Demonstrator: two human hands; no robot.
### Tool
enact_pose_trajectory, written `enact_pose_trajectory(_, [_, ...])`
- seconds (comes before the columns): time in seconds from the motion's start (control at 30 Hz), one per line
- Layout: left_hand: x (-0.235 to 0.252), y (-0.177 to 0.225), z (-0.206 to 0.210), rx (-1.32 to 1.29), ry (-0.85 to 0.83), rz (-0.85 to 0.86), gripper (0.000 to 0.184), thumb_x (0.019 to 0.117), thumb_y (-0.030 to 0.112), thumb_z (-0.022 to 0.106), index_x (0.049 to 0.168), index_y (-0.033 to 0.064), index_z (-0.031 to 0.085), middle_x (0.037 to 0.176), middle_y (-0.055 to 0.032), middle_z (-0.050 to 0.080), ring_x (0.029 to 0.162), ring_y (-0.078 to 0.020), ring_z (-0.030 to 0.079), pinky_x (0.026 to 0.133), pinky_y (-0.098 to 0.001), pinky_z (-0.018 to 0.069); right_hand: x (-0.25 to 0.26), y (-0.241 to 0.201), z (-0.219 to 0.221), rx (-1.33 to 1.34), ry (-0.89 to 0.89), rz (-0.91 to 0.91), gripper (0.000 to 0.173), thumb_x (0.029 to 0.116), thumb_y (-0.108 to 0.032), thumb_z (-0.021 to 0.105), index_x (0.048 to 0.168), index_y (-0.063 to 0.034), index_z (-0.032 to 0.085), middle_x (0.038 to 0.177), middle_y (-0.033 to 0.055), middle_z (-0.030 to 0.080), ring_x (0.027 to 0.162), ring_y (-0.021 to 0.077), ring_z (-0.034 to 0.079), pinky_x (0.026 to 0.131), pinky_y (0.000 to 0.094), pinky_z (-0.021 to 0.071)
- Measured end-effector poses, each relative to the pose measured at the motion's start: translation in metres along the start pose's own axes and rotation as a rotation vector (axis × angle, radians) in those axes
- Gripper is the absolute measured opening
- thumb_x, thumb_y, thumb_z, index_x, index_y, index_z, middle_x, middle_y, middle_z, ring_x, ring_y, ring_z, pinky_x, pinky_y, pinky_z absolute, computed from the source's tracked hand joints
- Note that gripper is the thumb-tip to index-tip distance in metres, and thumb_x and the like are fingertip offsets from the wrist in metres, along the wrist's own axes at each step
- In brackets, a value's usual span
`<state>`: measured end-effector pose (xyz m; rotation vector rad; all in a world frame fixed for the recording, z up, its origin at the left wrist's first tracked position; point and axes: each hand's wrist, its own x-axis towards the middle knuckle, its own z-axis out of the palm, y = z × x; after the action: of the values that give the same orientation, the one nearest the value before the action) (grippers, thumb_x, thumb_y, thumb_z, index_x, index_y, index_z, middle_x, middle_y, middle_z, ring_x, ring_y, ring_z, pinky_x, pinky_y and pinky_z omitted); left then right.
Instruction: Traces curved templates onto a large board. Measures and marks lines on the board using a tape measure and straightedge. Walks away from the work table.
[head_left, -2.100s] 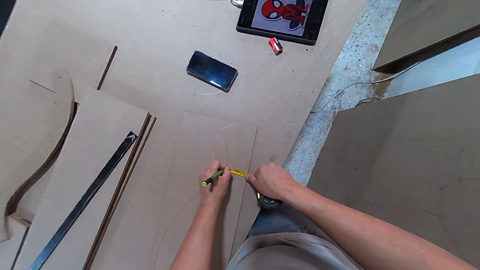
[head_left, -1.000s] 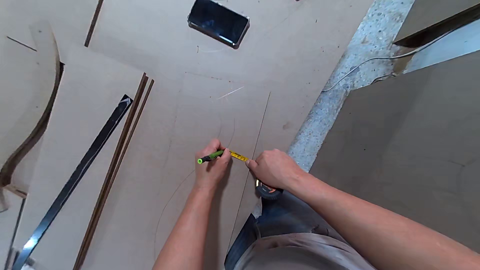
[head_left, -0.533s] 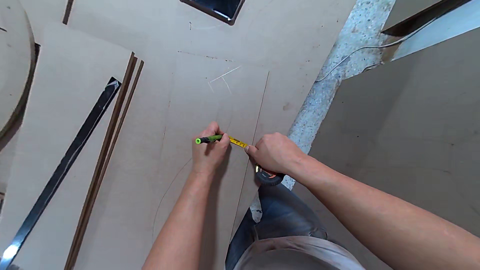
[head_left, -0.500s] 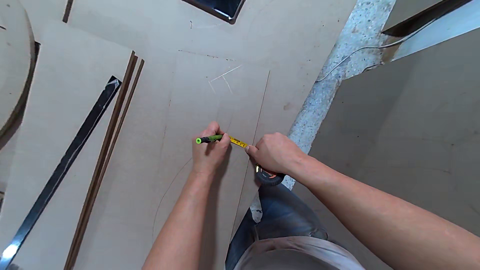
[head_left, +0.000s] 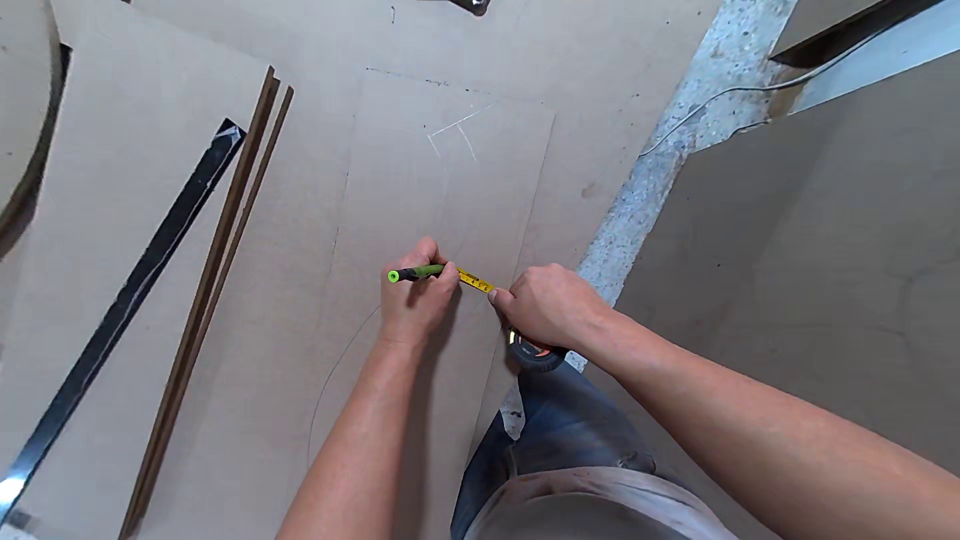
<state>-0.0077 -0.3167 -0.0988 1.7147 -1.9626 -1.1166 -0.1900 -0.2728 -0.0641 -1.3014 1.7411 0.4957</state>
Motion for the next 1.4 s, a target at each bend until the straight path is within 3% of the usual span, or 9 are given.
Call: enact_pose_trajectory(1.4, [-0.067, -0.063, -0.046, 0.037, -0.021, 0.001, 0.014, 0.0909, 0.019, 0.070, 0.080, 0.0138, 0.063, 0.067, 0.0007, 0.061, 0.062, -0.0130, 0.060, 0.056, -0.0370, 0.0472, -0.043, -0.076, 0.076, -0.031, 0.024, 0.040, 0.061, 0.1067, -0.053, 0.037, 0.067, -0.0138, 0.061, 0.072, 0.0091, 0.063, 0.074, 0.0291, 0.066, 0.059, 0.0511, 0.0487])
